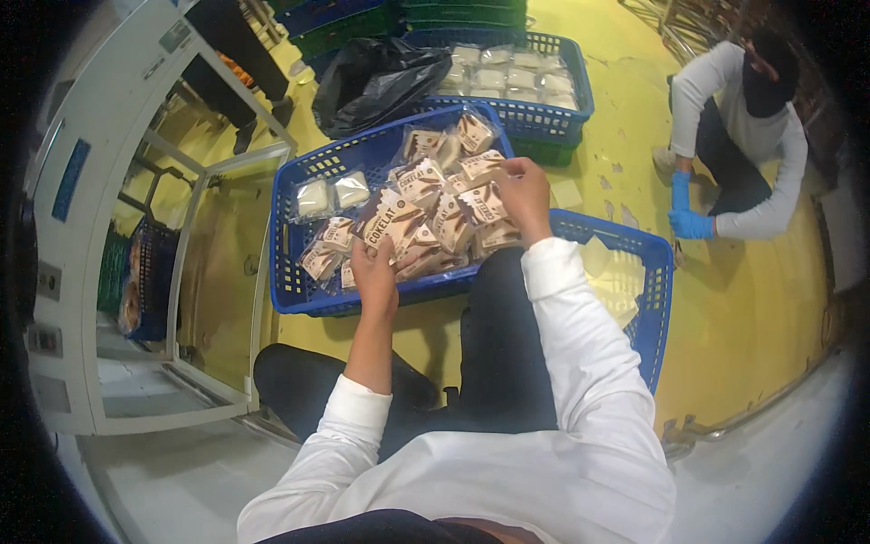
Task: The person sits on the floor and arranges packaged snack items into a blue plastic basket. They pick up individual packages, orient them, and place them neatly into the basket, occasionally adjusting the arrangement.
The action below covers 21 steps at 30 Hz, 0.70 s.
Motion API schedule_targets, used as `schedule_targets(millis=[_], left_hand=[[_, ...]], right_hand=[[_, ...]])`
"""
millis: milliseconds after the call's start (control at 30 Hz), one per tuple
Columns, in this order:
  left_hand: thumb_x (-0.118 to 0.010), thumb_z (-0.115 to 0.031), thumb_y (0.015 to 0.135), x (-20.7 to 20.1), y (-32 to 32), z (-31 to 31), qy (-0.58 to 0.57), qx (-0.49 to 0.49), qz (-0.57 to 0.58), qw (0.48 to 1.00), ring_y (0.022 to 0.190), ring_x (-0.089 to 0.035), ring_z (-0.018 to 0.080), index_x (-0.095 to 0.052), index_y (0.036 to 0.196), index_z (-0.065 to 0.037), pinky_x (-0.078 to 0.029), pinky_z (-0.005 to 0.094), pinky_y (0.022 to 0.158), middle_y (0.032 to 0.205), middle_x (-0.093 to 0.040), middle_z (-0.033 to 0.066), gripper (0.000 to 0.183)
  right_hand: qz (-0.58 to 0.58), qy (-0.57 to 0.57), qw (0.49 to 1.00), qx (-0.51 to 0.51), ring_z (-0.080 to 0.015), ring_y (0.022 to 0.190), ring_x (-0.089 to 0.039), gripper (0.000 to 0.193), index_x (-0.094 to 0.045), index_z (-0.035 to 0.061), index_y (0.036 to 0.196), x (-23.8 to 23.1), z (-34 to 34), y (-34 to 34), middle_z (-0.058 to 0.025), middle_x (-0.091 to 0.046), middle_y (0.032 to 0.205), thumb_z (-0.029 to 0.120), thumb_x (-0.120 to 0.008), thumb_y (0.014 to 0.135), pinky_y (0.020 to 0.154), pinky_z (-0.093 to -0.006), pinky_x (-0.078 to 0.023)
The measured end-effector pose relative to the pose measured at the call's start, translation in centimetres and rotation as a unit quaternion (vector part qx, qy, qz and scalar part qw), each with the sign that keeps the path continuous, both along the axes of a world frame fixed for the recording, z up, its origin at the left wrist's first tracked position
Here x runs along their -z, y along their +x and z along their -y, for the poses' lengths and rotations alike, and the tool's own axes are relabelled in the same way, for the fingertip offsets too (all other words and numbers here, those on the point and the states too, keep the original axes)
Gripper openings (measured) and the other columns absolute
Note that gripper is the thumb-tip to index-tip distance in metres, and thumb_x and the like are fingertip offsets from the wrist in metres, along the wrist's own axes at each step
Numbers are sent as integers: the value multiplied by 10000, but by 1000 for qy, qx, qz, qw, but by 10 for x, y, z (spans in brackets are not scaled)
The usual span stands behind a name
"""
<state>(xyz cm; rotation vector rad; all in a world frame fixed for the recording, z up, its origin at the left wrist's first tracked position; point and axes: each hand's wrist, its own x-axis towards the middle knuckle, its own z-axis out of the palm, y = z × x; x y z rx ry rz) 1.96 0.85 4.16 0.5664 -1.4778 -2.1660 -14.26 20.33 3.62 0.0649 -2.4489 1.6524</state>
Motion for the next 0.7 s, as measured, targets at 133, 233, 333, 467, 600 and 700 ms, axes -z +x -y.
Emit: schedule_targets(millis=[133,233,333,467,600,700], left_hand=[[-472,-31,982,-40,14,10,-36,-34,-26,998,765,-666,184,-440,1165,33,-610,293,579,981,-637,157,196],[-546,-51,962,-59,16,30,-118,-38,-47,991,753,-648,132,-508,1087,31,-576,251,554,956,-658,111,154],[-681,-14,868,-67,29,40,-116,-68,-79,988,809,-650,128,-552,1122,2,-562,261,628,994,-668,71,286],[-694,55,824,-29,47,42,23,-112,-95,989,930,-671,172,-573,1158,16,-563,283,754,1078,-674,95,357],[-701,56,826,-12,46,29,50,-154,-106,981,891,-680,168,-566,1128,18,-570,277,751,1049,-680,93,333],[-714,73,808,-9,43,26,32,-178,-128,975,883,-676,157,-553,1123,12,-568,269,755,1038,-676,87,358]], right_hand=[[92,-109,942,-304,-91,667,-589,169,-697,-10,939,-39,69,49,-41,-666,766,149,-695,882,599,-236,-451],[92,-155,926,-331,-83,636,-587,190,-708,-6,876,-45,99,67,-29,-666,707,184,-699,876,574,-253,-457],[121,-259,888,-360,-86,638,-584,156,-695,-23,876,-45,122,94,-37,-663,727,132,-687,889,582,-239,-459],[194,-326,851,-363,-100,662,-622,168,-684,-52,925,-40,137,122,-57,-687,788,109,-706,880,639,-229,-512],[214,-339,860,-316,-104,646,-622,147,-683,-25,888,-18,132,128,-71,-691,783,100,-749,846,613,-227,-507],[209,-338,859,-322,-121,675,-643,184,-684,-51,926,-15,132,132,-91,-699,806,112,-738,859,639,-238,-526]])
